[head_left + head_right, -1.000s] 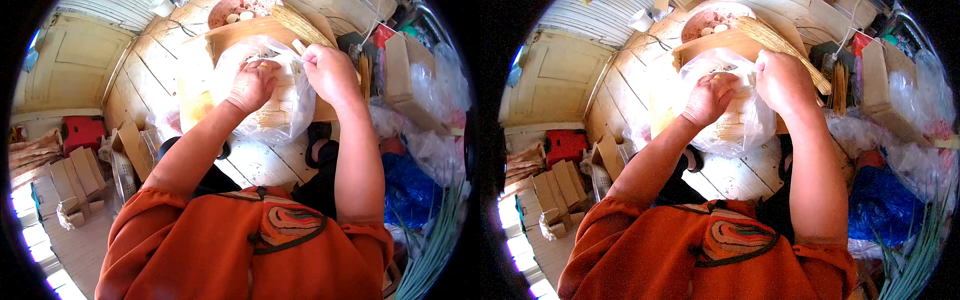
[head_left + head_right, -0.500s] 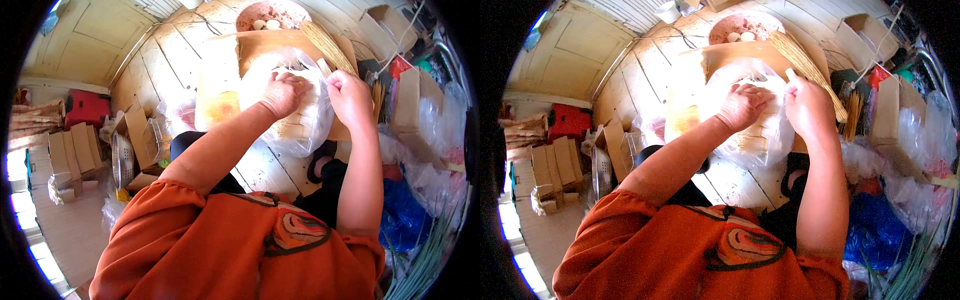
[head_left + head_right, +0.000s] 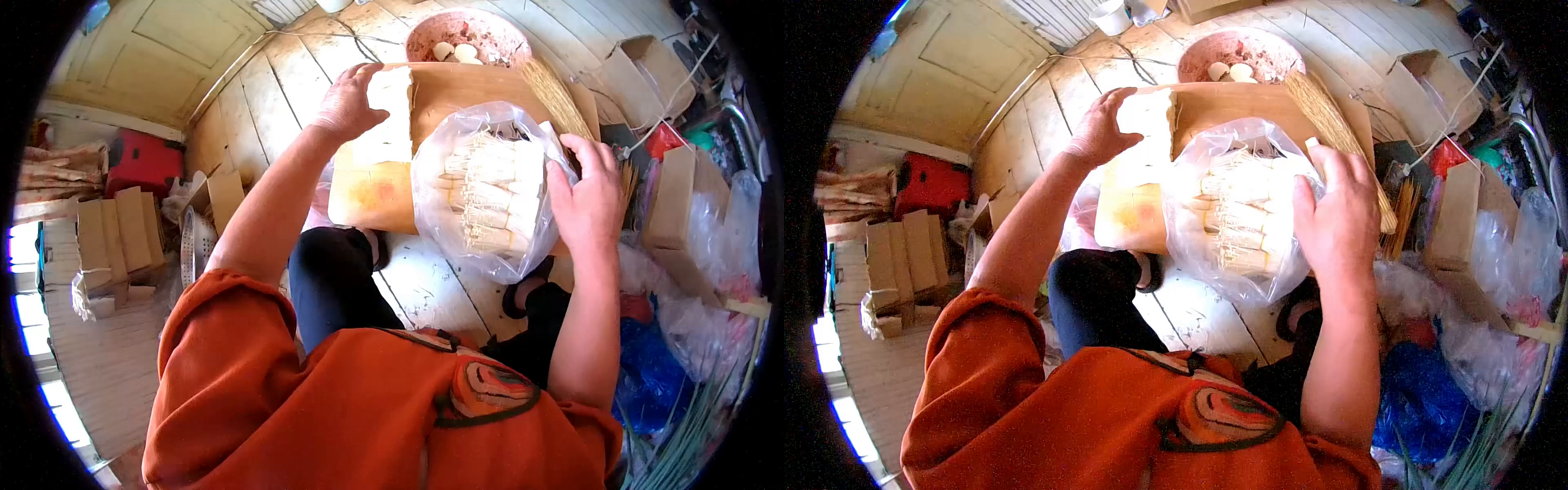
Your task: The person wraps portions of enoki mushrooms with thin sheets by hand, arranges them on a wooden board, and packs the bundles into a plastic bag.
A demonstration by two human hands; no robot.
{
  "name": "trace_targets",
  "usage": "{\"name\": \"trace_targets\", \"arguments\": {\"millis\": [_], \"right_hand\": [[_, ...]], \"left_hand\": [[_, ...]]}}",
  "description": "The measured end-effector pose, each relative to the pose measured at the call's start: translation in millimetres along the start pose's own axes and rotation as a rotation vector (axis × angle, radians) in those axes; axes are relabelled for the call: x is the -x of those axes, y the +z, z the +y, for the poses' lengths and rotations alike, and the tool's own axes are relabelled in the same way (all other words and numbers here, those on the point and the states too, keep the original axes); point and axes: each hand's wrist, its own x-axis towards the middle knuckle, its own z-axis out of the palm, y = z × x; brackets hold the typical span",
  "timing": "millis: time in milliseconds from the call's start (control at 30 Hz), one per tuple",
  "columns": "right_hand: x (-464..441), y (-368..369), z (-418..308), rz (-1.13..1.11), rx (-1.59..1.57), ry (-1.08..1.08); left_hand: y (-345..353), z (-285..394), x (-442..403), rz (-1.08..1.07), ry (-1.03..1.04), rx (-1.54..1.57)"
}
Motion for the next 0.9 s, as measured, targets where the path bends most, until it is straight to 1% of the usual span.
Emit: {"name": "trace_targets", "arguments": {"millis": [33, 67, 133, 167, 267, 300, 367, 400, 433, 467, 500, 567, 633, 667, 700, 733, 800, 867, 900], "right_hand": [[1, 2, -4, -0.006, -0.007, -0.038], [3, 6, -7, -0.003, -0.024, -0.09], [9, 17, -19, -0.014, -0.056, -0.159], [13, 23, -27, -0.038, -0.039, -0.226], [33, 48, -50, -0.126, -0.166, -0.465], [45, 56, -55, -0.35, -0.148, -0.458], [58, 64, -66, -0.456, -0.298, -0.533], [63, 68, -67, -0.448, -0.366, -0.527], [65, 72, -67, -0.438, -0.434, -0.519], [63, 73, -65, -0.436, -0.433, -0.51], [60, 73, -62, -0.48, -0.434, -0.46], [51, 68, -59, -0.525, -0.434, -0.401], [41, 61, -56, -0.544, -0.429, -0.298], [39, 60, -55, -0.545, -0.429, -0.292], [38, 59, -55, -0.593, -0.435, -0.275], [38, 59, -54, -0.641, -0.441, -0.259], [42, 62, -53, -0.661, -0.447, -0.271], [42, 64, -53, -0.677, -0.452, -0.287], [41, 64, -53, -0.689, -0.434, -0.289]], "left_hand": [[3, -7, -5, -0.107, -0.065, -0.069], [9, -12, -11, -0.108, -0.065, -0.065], [23, -20, -22, -0.227, -0.059, -0.219], [29, -24, -29, -0.227, -0.055, -0.216], [40, -30, -54, -0.374, -0.069, -0.279], [40, -30, -62, -0.376, -0.064, -0.276], [43, -33, -79, -0.523, -0.071, -0.287], [54, -45, -87, -0.512, -0.018, -0.252], [60, -56, -96, -0.519, -0.011, -0.252], [64, -65, -104, -0.574, 0.059, -0.125], [68, -74, -110, -0.627, 0.129, 0.004], [66, -80, -120, -0.784, 0.104, 0.381], [55, -81, -127, -0.821, -0.006, 0.295], [61, -92, -132, -0.799, -0.024, 0.289], [60, -96, -137, -0.835, -0.123, 0.247], [62, -99, -142, -0.839, -0.135, 0.251], [68, -103, -147, -0.847, -0.142, 0.255], [66, -98, -142, -0.819, -0.073, 0.267], [65, -95, -139, -0.823, -0.071, 0.267]]}}
